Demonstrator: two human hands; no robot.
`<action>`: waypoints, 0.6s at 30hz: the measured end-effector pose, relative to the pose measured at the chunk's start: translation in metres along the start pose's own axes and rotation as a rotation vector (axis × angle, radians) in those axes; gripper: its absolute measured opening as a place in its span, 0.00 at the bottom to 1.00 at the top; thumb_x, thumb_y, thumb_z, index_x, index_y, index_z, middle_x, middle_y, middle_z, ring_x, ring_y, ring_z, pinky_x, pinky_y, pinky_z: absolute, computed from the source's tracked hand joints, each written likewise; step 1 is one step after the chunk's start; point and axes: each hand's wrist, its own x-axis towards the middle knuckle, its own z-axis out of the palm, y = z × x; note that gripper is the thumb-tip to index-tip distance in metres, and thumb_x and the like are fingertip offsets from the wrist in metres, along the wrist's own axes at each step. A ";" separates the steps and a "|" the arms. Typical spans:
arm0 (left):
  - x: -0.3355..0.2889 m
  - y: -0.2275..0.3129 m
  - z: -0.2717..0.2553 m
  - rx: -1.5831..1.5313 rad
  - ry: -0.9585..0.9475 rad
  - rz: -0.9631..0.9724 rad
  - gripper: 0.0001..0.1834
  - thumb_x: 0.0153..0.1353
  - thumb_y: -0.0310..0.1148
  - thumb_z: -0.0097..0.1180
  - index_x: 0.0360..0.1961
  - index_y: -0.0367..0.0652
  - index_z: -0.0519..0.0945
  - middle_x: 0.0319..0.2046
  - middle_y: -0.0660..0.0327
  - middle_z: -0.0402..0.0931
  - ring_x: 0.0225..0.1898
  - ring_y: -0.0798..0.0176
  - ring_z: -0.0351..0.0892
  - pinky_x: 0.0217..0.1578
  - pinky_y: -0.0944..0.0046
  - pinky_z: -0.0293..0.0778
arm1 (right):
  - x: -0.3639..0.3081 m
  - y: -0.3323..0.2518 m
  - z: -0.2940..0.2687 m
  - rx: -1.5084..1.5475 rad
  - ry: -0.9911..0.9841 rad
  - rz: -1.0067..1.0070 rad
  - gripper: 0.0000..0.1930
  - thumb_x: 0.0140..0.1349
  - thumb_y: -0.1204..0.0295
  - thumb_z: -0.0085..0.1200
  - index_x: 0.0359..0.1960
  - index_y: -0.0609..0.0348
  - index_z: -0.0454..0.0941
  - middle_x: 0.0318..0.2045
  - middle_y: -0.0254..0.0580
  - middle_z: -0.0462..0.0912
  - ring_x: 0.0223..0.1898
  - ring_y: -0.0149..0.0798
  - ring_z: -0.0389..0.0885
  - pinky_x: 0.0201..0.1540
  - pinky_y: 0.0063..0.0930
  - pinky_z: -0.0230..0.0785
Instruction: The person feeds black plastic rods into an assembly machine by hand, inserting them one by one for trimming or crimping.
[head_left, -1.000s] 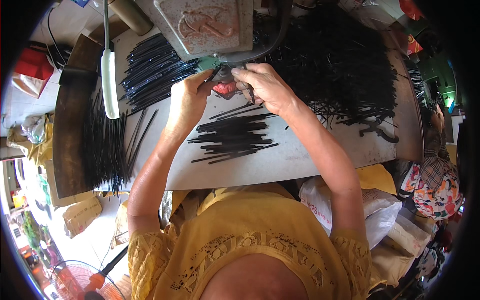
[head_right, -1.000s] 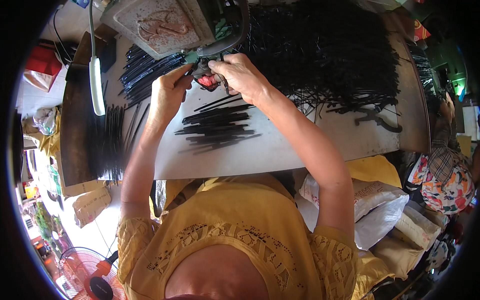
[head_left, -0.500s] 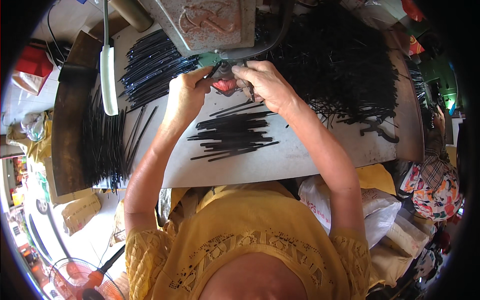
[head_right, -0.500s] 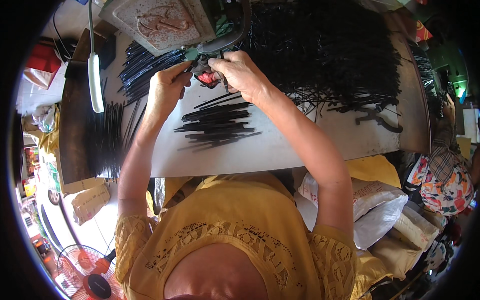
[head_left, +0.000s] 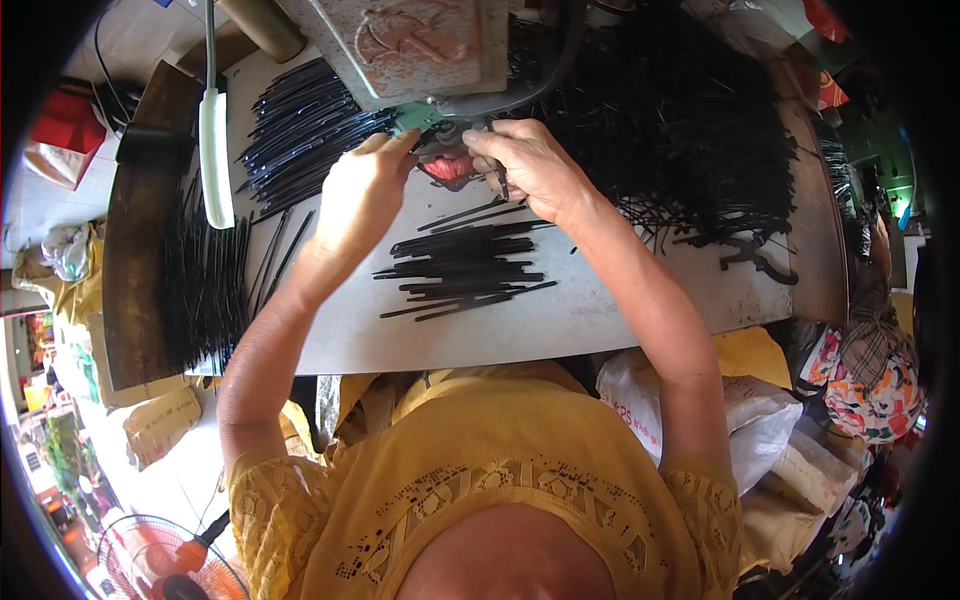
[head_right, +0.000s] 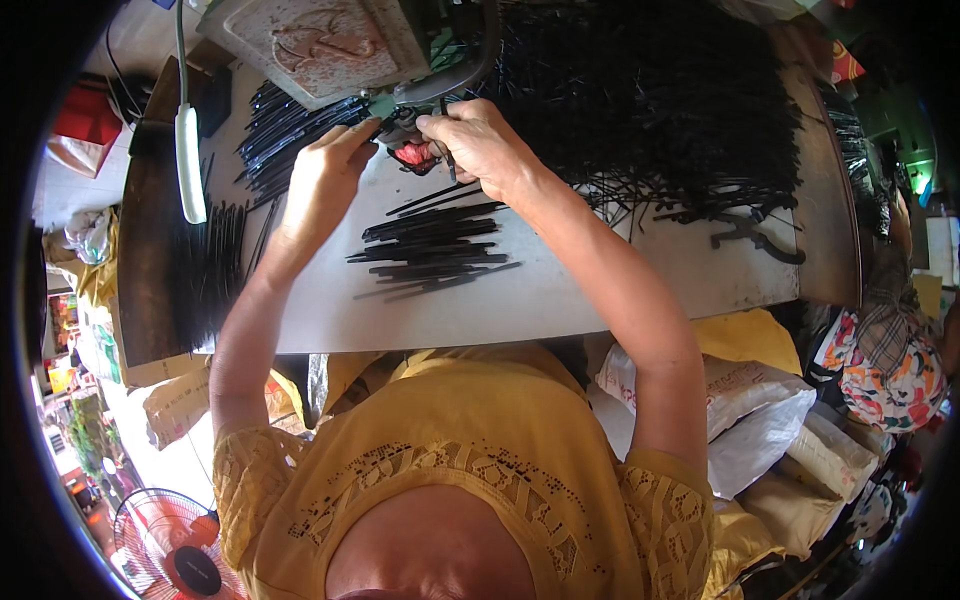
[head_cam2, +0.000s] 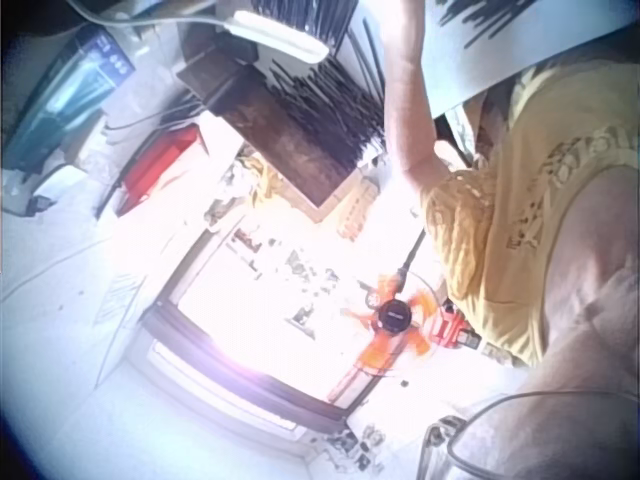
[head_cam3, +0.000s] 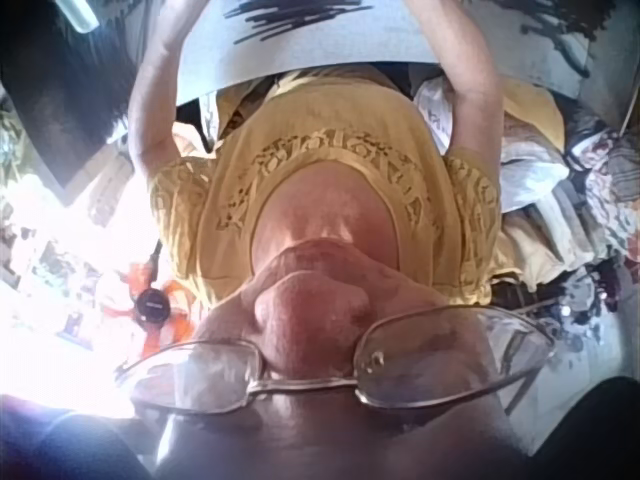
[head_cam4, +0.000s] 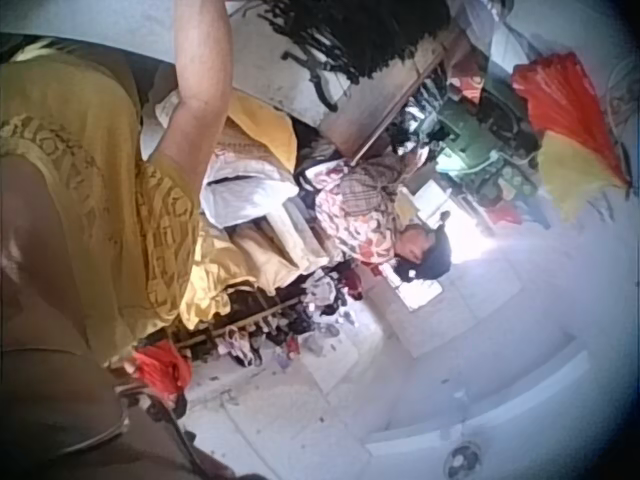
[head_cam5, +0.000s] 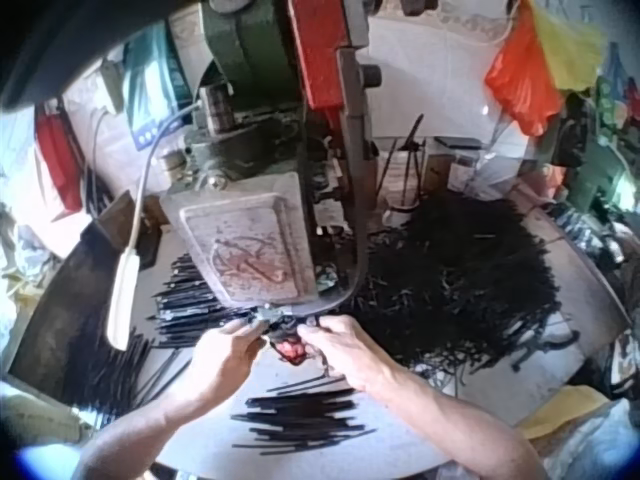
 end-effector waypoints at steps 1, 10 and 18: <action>0.000 -0.005 -0.005 -0.131 -0.031 -0.034 0.11 0.49 0.28 0.51 0.36 0.41 0.76 0.24 0.51 0.73 0.26 0.48 0.73 0.25 0.60 0.70 | 0.000 0.000 0.000 -0.023 0.002 0.009 0.12 0.56 0.66 0.48 0.22 0.63 0.69 0.19 0.37 0.72 0.13 0.20 0.59 0.10 0.14 0.45; -0.024 0.010 -0.030 -1.250 -0.476 -0.779 0.08 0.58 0.32 0.48 0.27 0.37 0.71 0.19 0.60 0.72 0.15 0.70 0.71 0.13 0.74 0.67 | -0.004 0.000 0.011 -0.046 -0.130 -0.023 0.13 0.53 0.64 0.54 0.27 0.64 0.72 0.23 0.33 0.74 0.17 0.21 0.70 0.18 0.11 0.64; -0.030 0.017 -0.014 -0.994 -0.496 -0.634 0.10 0.54 0.32 0.52 0.32 0.35 0.71 0.24 0.57 0.72 0.21 0.66 0.73 0.21 0.71 0.70 | -0.010 -0.003 0.000 0.184 -0.231 0.045 0.13 0.53 0.70 0.53 0.35 0.70 0.71 0.31 0.46 0.77 0.30 0.37 0.79 0.33 0.23 0.74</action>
